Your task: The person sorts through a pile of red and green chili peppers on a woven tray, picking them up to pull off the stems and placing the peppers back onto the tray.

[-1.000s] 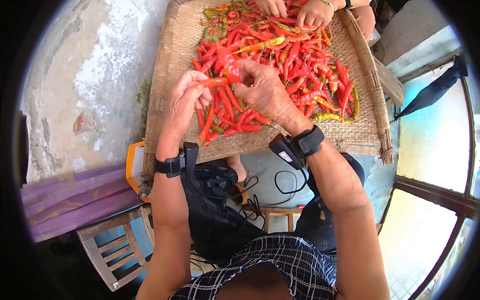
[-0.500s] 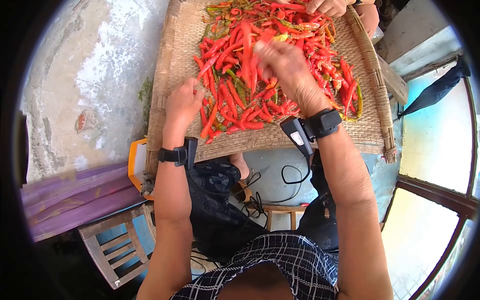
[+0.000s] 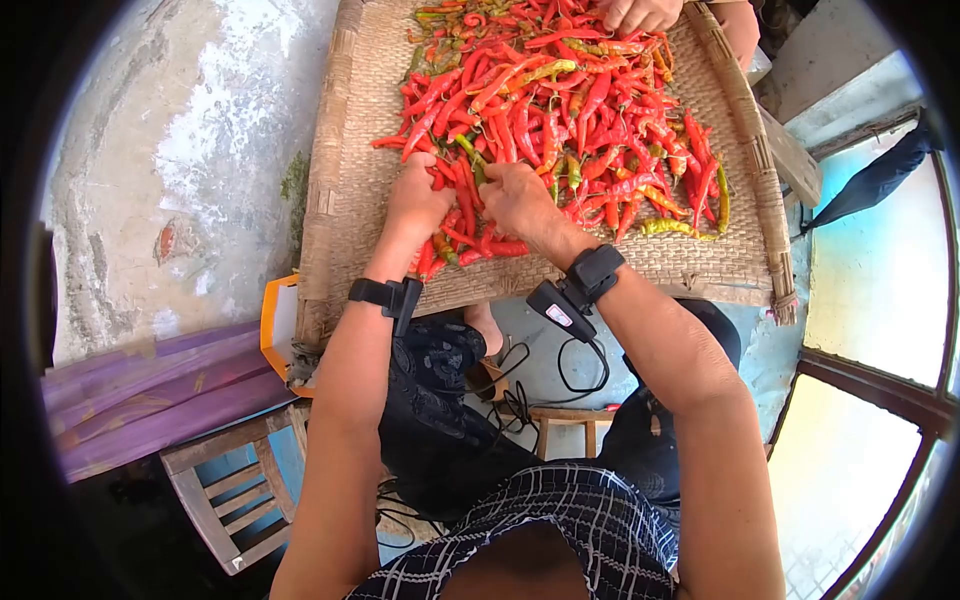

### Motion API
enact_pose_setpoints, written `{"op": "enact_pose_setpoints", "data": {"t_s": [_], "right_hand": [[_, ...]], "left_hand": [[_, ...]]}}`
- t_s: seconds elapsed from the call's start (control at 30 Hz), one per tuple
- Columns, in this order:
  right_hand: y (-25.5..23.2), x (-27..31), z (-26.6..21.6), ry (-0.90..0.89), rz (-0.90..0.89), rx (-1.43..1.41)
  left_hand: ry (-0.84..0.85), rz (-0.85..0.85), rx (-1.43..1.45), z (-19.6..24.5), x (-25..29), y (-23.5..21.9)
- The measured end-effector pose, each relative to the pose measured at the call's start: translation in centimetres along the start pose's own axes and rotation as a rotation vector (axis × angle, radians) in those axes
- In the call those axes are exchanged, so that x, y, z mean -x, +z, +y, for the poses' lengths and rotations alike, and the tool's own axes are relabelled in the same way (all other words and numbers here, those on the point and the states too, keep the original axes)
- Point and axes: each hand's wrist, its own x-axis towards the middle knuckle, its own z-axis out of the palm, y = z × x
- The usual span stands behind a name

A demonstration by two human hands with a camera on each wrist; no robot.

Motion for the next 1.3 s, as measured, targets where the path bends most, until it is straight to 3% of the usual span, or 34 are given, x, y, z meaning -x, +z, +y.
{"op": "enact_pose_setpoints", "data": {"t_s": [0.03, 0.07, 0.13, 0.23, 0.37, 0.43, 0.47, 0.53, 0.57, 0.63, 0.67, 0.83, 0.9, 0.97, 1.07, 1.17, 1.2, 1.3], "right_hand": [[0.1, 0.0, 0.0, 0.147, -0.035, -0.212], [0.2, -0.2, 0.1, 0.147, -0.034, -0.212], [0.5, -0.5, 0.4, 0.180, -0.012, -0.317], [0.7, -0.6, 0.5, 0.209, 0.006, -0.498], [0.5, -1.2, 0.2, 0.224, -0.097, -0.485], [0.3, -0.4, -1.6, 0.142, -0.065, -0.385], [0.1, -0.3, -2.4, 0.144, -0.066, -0.385], [-0.1, -0.1, -3.4, -0.079, 0.010, -0.374], [-0.2, -0.3, -3.4, -0.079, 0.008, -0.375], [-0.5, -0.7, -3.8, -0.370, 0.023, -0.380], [-0.7, -0.6, -4.0, -0.407, 0.048, -0.294], [-1.3, 0.3, -5.0, -0.324, 0.005, -0.522], [-2.0, 0.4, -5.2, -0.132, -0.047, -0.516], [-1.9, 0.3, -4.7, -0.126, -0.056, -0.495], [-1.4, 0.3, -4.1, -0.164, -0.044, -0.373], [-1.2, 0.5, -4.1, -0.141, -0.097, -0.284], [-1.1, 0.7, -4.0, -0.109, -0.107, -0.252], [-0.7, 1.1, -4.0, -0.129, -0.100, -0.282]], "left_hand": [[-0.065, -0.045, 0.194, -0.5, -0.4, 0.2], [-0.066, -0.046, 0.194, -0.9, -0.4, 0.7], [-0.128, -0.065, 0.619, 0.0, 0.2, 1.0], [-0.142, -0.053, 0.807, 1.7, 1.1, 0.6], [-0.051, -0.141, 0.837, 2.3, 1.1, -0.3], [0.219, -0.088, 0.667, 2.6, 1.0, -0.9], [0.255, -0.093, 0.698, 2.8, 1.1, -1.4], [0.310, -0.058, 0.724, 3.3, 1.1, -2.6], [0.367, -0.024, 0.749, 3.5, 1.1, -3.2], [0.345, 0.007, 0.823, 3.8, 1.3, -4.1], [0.312, 0.033, 0.839, 3.6, 1.3, -4.5], [0.156, 0.085, 0.744, 2.1, 0.9, -4.5], [0.160, 0.054, 0.689, 1.9, 0.8, -4.3], [0.163, 0.022, 0.635, 2.1, 0.9, -4.1], [0.270, -0.018, 0.834, 3.8, 1.5, -3.5], [0.293, -0.102, 0.710, 3.1, 1.4, -2.7], [0.333, -0.048, 0.724, 3.2, 1.2, -2.3], [0.280, -0.094, 0.701, 2.7, 1.2, -2.6]]}}
